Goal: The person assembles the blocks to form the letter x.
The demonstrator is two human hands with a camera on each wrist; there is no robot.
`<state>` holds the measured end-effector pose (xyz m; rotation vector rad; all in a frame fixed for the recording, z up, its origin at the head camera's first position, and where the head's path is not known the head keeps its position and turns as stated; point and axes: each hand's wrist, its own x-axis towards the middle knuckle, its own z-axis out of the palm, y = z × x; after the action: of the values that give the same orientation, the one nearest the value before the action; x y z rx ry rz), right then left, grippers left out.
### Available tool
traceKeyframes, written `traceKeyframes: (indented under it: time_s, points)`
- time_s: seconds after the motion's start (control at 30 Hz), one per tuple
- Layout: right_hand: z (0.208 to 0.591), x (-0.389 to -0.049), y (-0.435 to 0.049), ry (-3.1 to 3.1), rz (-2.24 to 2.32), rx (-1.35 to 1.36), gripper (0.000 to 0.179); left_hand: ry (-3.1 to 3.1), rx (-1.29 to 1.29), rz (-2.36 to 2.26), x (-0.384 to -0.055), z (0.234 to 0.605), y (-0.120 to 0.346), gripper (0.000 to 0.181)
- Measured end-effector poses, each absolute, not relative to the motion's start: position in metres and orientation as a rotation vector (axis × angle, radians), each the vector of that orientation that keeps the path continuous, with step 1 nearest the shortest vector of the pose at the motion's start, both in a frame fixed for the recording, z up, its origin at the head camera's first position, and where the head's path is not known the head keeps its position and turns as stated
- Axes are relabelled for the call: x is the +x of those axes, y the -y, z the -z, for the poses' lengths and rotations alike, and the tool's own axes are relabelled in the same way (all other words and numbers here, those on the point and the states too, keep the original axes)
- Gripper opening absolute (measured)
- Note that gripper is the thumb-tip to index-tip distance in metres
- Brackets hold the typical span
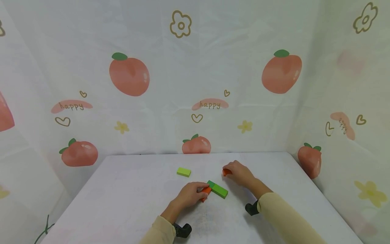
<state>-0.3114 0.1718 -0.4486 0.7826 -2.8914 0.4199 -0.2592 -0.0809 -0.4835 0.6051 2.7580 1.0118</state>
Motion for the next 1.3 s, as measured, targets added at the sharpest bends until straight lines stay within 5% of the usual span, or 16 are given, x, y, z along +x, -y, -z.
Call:
traceKeyframes:
  time_s: [1.3]
  points:
    - [0.468, -0.304, -0.147, 2.776, -0.428, 0.924, 0.023, -2.776, 0.641, -1.005, -0.261, 0.489, 0.082, 0.040]
